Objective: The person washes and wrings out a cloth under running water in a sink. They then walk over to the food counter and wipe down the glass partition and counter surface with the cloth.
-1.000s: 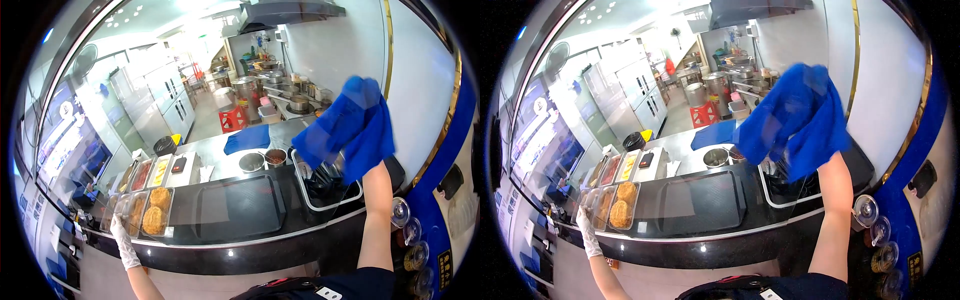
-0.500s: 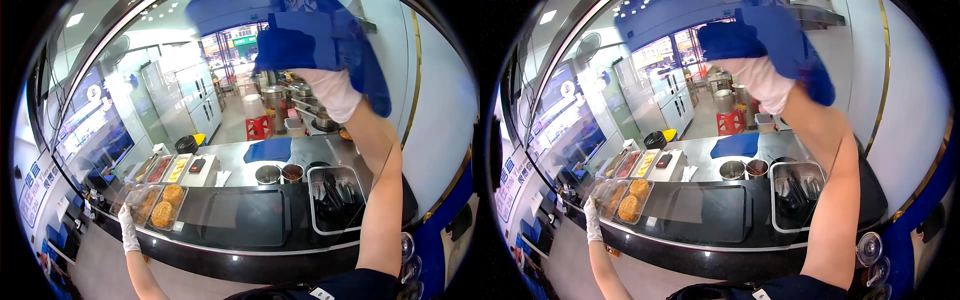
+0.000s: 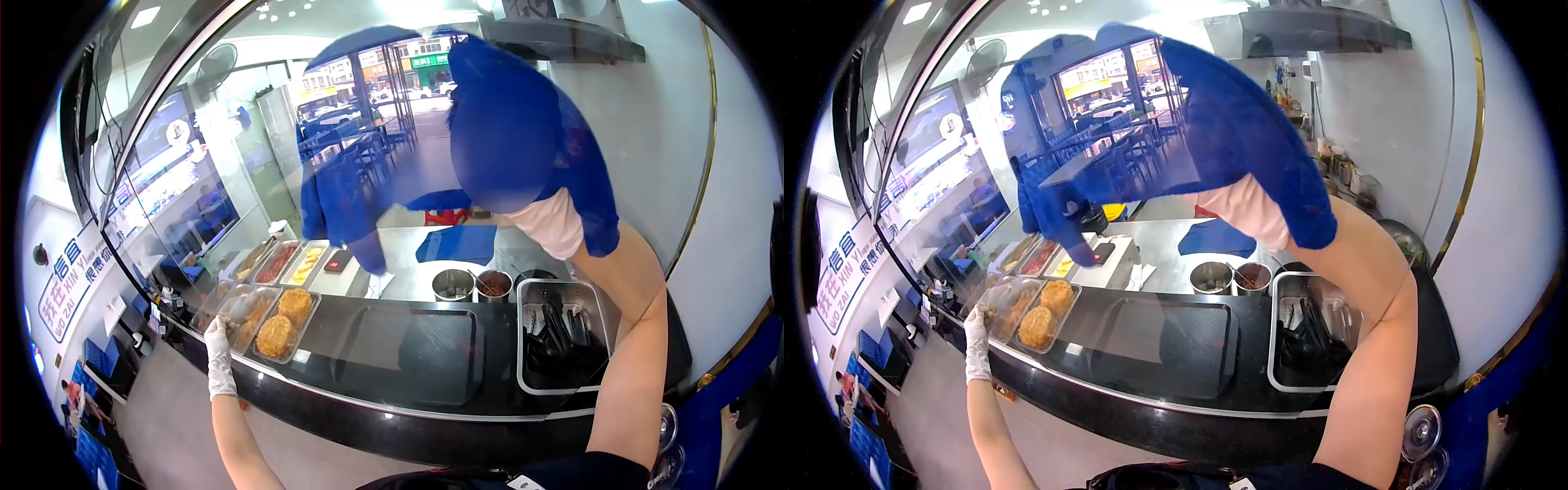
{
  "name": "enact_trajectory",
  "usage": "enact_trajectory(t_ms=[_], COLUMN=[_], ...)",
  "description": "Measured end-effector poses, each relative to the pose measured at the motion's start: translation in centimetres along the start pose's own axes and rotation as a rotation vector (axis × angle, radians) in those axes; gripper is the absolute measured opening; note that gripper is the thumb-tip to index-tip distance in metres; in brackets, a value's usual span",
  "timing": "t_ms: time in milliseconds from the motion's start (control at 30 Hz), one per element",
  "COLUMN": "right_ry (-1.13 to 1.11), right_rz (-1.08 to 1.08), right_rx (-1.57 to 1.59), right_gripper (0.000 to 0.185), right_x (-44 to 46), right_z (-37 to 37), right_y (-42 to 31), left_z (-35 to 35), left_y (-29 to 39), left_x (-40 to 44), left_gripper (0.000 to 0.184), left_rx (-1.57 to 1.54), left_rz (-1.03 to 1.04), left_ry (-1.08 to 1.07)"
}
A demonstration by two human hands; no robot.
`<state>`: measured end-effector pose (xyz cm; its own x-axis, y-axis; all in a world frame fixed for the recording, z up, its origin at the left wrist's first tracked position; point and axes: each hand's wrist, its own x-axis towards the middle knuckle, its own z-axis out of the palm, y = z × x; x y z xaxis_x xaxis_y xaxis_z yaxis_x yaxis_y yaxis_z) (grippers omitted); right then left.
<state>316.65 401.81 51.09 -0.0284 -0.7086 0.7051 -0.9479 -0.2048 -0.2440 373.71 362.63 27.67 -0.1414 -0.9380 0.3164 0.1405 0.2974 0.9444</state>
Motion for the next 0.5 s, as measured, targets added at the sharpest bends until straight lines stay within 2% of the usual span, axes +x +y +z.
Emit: enact_trajectory(t_ms=[233,500], right_ry=[0.006,0.002], right_rz=[0.135,0.199], right_rx=[0.01,0.041], right_gripper=[0.044,0.045], right_x=[-4.1,-5.5], right_z=[-0.6,-1.3], right_y=[1.0,1.2], left_z=[-0.2,0.1], left_y=[-1.1,-0.1], left_x=[0.8,0.3], left_gripper=[0.029,0.029], left_rx=[-0.005,-0.001], left_rz=[0.09,0.036], left_ry=[-0.022,0.006])
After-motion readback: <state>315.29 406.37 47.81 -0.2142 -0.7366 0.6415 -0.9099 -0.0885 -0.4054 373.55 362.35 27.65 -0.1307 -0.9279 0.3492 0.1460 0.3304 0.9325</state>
